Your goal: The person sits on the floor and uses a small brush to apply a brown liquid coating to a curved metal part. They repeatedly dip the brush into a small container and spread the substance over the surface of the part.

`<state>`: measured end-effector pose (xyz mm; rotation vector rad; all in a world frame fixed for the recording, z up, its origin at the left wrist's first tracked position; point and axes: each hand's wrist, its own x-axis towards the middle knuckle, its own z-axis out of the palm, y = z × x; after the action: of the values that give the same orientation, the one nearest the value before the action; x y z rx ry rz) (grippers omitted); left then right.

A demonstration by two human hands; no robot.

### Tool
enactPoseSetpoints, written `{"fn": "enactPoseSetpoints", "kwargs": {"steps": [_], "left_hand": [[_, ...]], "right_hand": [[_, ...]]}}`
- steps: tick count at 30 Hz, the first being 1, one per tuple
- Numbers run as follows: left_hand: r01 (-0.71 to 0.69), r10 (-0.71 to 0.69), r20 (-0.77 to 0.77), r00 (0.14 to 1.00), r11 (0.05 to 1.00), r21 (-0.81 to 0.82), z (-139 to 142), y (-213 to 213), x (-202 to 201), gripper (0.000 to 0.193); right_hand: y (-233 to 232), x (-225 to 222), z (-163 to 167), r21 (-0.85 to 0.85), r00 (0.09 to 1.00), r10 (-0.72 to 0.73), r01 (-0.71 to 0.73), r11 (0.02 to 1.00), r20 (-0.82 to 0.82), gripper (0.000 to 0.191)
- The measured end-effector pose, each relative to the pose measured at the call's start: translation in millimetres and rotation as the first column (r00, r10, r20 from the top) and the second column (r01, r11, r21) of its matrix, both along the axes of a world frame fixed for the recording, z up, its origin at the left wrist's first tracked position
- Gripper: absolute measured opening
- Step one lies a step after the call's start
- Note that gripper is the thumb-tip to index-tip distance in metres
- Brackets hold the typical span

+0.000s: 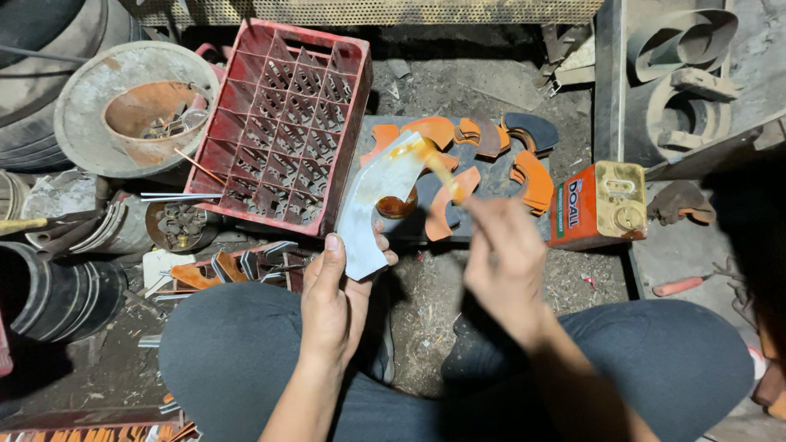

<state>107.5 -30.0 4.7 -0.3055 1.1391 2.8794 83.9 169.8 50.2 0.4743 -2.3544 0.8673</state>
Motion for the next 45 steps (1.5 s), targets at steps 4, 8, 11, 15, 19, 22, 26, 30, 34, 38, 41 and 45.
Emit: {"fn": "enactPoseSetpoints", "kwargs": {"steps": [4, 8, 11, 15, 19, 22, 26, 30, 34, 38, 41, 45], "left_hand": [[0.015, -0.014, 0.015, 1.0, 0.998, -0.055, 0, 2, 0, 0.053], [0.015, -0.017, -0.023, 1.0, 0.994, -0.111, 0, 2, 2, 0.054], [0.024, -0.031, -0.044, 0.999, 0.989, -0.145, -2, 3, 4, 0.053], [0.032, -0.04, -0.055, 0.998, 0.99, -0.136, -4, 3, 2, 0.053], [0.029, -0.038, -0.057, 0.998, 0.988, -0.149, -6, 3, 3, 0.053], [0.027, -0.037, -0.051, 0.998, 0.981, -0.19, -7, 5, 5, 0.053], [0.012, -0.018, -0.029, 0.999, 0.982, -0.188, -8, 5, 3, 0.053], [0.007, -0.013, -0.029, 0.999, 0.984, -0.18, -8, 4, 2, 0.054], [0.012, -0.016, -0.021, 1.0, 0.983, -0.182, -6, 5, 4, 0.053], [0.006, -0.013, -0.041, 0.999, 0.984, -0.178, -4, 6, 2, 0.053], [-0.006, 0.002, -0.023, 1.0, 0.984, -0.181, -4, 5, 2, 0.053], [0.001, -0.006, -0.027, 1.0, 0.986, -0.168, -5, 5, 3, 0.052]], "right_hand": [[7, -2, 4, -0.034, 0.998, -0.014, 0.012, 0.999, -0.063, 0.035], [3, 3, 2, -0.019, 0.998, 0.061, -0.062, 0.998, -0.027, 0.035], [1, -2, 1, -0.013, 0.999, 0.004, -0.004, 1.0, -0.036, 0.036], [4, -2, 5, -0.061, 0.999, -0.006, 0.003, 0.998, -0.042, 0.037], [-4, 8, 1, -0.049, 0.998, 0.061, -0.062, 0.997, -0.03, 0.039], [-7, 5, -3, -0.049, 0.999, 0.032, -0.034, 0.998, -0.034, 0.037], [4, 1, -2, -0.077, 0.999, -0.002, -0.001, 0.997, -0.038, 0.035], [10, 3, 0, -0.099, 0.999, -0.007, 0.004, 0.995, -0.032, 0.033], [6, 0, -2, -0.099, 1.0, -0.018, 0.017, 0.995, -0.003, 0.032], [-2, 1, -4, -0.115, 1.0, 0.016, -0.016, 0.993, -0.001, 0.032], [-1, 6, -3, -0.138, 0.998, 0.061, -0.059, 0.989, 0.006, 0.032], [4, 2, 0, -0.148, 1.0, 0.013, -0.01, 0.989, 0.022, 0.031]]}}
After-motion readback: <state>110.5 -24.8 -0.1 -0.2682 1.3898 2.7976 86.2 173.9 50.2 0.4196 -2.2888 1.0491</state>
